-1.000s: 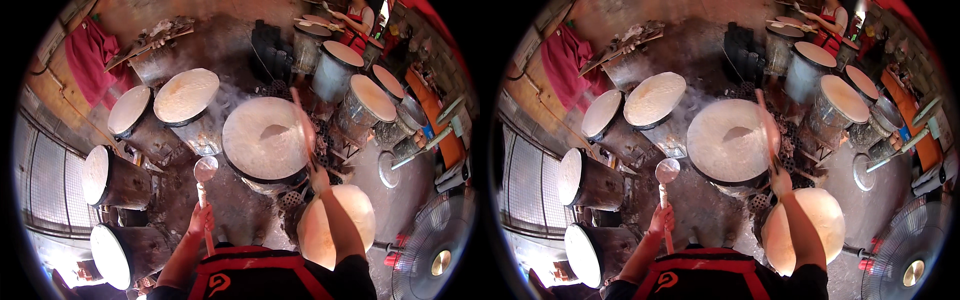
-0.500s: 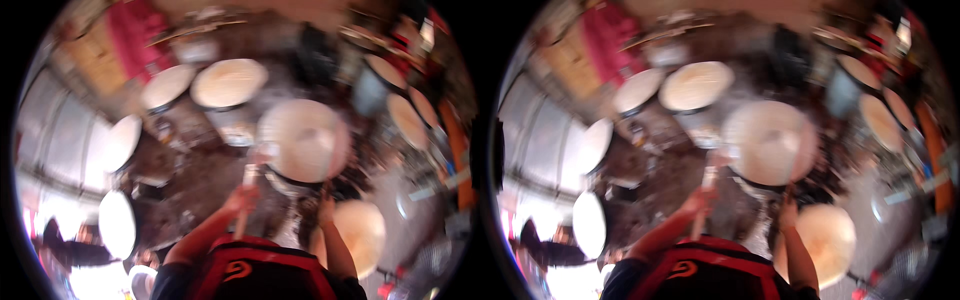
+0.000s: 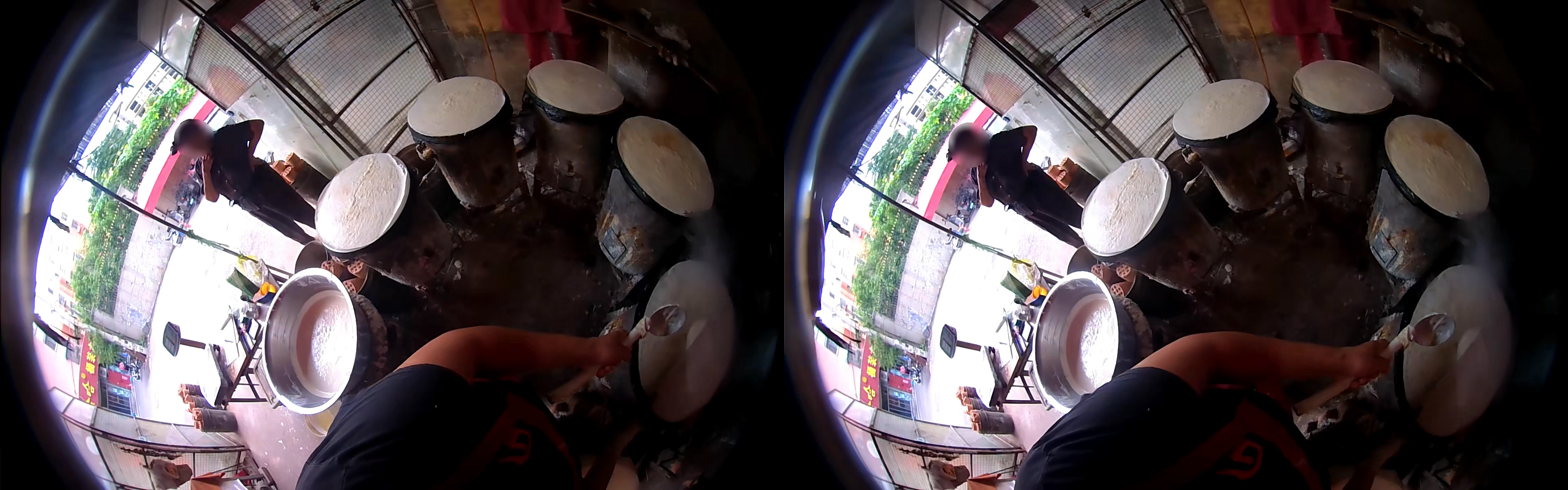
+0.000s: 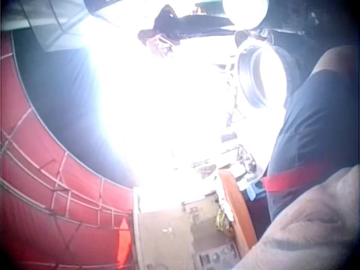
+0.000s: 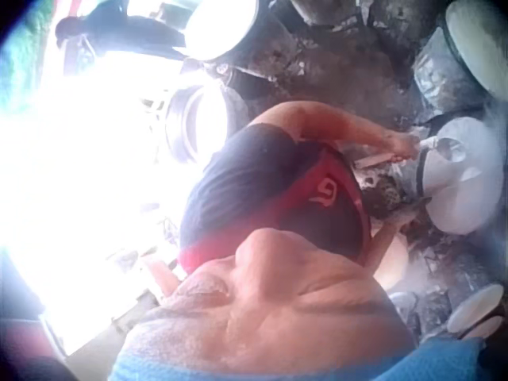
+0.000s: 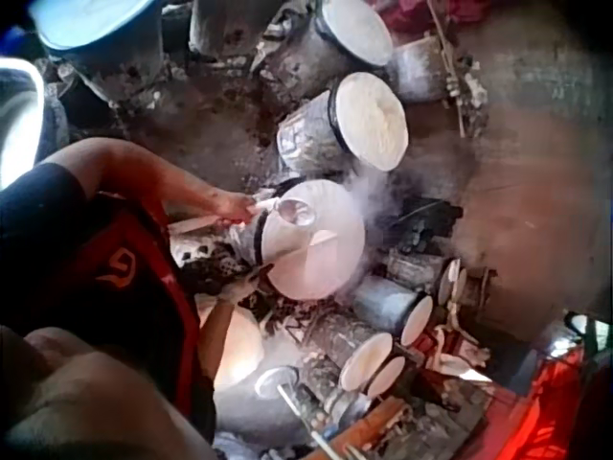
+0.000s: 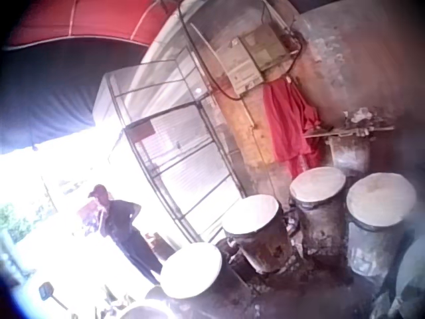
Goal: The person scoops batter from a large metal bowl and pours it onto a hot, circular griddle. Using a long wooden stick, they spread the batter into a thin, round crepe. Once cooked, the person lifts the crepe and places it onto a stack of finished crepes. This process is repeated continuously throughout the video.
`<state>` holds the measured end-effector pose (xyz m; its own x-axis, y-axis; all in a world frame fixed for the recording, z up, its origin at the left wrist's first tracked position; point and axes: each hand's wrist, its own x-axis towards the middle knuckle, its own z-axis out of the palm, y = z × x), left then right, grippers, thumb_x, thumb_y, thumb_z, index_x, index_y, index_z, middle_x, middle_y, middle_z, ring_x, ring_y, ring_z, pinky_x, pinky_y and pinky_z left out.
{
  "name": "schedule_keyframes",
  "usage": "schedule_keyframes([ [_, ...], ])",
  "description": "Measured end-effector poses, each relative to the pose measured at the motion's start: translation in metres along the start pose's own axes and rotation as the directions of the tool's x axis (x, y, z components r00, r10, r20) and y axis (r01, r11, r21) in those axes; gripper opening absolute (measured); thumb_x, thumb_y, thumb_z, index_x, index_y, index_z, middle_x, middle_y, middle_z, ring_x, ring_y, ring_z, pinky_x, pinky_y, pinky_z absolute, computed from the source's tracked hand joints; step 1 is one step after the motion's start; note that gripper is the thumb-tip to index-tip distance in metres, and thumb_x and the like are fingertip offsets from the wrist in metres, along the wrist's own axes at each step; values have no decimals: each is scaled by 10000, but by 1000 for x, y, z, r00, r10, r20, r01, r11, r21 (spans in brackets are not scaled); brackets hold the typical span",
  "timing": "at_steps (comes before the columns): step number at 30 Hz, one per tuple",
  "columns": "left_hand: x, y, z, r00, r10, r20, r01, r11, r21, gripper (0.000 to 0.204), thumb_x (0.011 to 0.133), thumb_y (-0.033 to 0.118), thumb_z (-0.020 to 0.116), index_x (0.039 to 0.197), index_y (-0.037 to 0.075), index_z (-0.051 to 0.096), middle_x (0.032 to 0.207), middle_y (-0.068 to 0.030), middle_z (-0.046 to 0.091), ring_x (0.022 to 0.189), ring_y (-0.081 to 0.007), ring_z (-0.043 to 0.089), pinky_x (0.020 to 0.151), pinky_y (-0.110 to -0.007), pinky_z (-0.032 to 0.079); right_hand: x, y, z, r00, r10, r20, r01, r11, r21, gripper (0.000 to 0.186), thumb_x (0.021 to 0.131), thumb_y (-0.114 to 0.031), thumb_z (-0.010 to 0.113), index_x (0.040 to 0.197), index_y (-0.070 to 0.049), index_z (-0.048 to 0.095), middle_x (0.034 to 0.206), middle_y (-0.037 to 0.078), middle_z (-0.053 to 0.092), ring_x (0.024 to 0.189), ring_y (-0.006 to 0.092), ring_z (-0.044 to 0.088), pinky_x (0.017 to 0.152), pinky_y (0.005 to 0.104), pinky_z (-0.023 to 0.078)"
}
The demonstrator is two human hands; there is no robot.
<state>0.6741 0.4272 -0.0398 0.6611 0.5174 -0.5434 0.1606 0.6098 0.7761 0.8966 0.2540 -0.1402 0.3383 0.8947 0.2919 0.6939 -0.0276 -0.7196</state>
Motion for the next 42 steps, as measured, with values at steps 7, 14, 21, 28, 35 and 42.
schedule_keyframes([
  [7,67,-39,-30,888,409,210,-429,902,57,114,799,150,552,813,40,529,562,-82,527,427,-178,515,376,-361,402,13,-18,4,999,-16,38,18,998,-57,315,969,-181,380,1256,-59,427,1110,64,482,896,126,481,721,240,402],
  [14,105,0,-3,973,167,158,-126,962,-243,152,860,165,527,822,25,571,513,-61,461,352,-196,447,337,-377,378,-25,-3,-27,934,352,69,-358,917,176,205,970,-229,423,1106,-94,495,821,-11,475,603,64,408,510,192,343],
  [21,69,67,-6,963,-188,195,236,935,-265,121,882,154,527,843,97,428,488,-17,357,358,-140,339,337,-305,309,-46,-23,-13,892,450,56,-452,891,46,310,972,-258,400,1230,-90,439,915,74,493,738,163,440,622,254,374],
  [28,78,81,23,964,-247,100,264,936,-234,255,878,162,530,681,119,373,472,-2,329,359,-140,333,351,-295,277,-22,-100,-34,767,640,-43,-612,750,250,463,970,-223,367,1419,-123,310,1247,184,498,1075,288,506,908,359,405],
  [35,113,45,39,854,-414,313,519,673,-526,391,912,210,471,552,146,332,430,23,315,353,-127,317,356,-275,289,-8,-93,35,665,683,301,-721,483,497,487,973,-272,393,1415,-87,310,1399,183,394,1309,297,361,1028,316,317],
  [42,46,68,-6,703,27,711,609,493,-621,358,968,253,347,643,113,403,501,19,349,388,-111,341,384,-253,323,17,-132,-14,940,337,56,-342,930,132,506,906,-251,521,1378,-127,390,1303,169,493,1199,299,482,984,337,388],
])
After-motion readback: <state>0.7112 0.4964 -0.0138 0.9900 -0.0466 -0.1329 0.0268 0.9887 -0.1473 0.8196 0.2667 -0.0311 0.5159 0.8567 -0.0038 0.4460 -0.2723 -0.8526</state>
